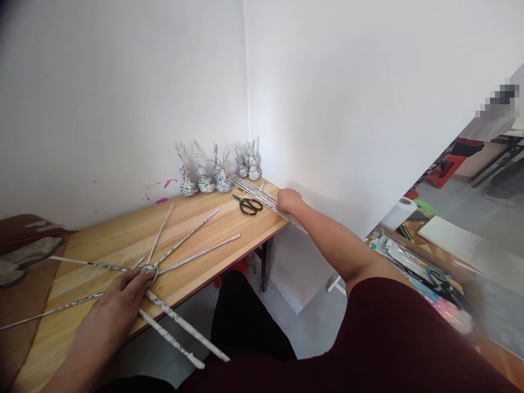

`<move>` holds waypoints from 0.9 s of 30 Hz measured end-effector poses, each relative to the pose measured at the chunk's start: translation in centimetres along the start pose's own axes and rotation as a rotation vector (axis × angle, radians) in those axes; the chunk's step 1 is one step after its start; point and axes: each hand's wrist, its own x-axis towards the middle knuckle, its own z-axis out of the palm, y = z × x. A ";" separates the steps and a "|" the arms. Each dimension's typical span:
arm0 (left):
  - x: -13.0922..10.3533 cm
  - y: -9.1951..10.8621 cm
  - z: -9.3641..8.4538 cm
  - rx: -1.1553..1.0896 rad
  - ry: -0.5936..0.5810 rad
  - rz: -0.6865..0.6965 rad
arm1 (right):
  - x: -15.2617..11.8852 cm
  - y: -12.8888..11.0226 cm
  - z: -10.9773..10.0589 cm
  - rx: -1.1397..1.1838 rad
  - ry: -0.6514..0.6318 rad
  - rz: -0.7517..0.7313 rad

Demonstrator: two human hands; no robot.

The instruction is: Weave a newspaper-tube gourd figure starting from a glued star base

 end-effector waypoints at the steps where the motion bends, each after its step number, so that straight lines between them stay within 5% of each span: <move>1: 0.0 -0.1 0.1 0.006 -0.020 0.013 | 0.0 0.1 -0.4 0.003 -0.010 0.001; 6: -0.2 -0.2 0.4 0.023 -0.034 -0.003 | -1.1 1.7 -3.0 0.178 -0.118 -0.006; 14: -0.1 0.3 0.0 0.007 -0.030 -0.001 | -4.9 1.3 -2.8 1.339 -0.346 -0.025; 21: -0.2 2.1 -1.3 0.037 -0.059 -0.106 | -8.9 -7.0 -2.4 1.645 -0.498 -0.312; 27: -0.1 2.6 -1.7 0.051 -0.083 -0.151 | -8.5 -15.7 -0.4 1.757 -0.433 -0.218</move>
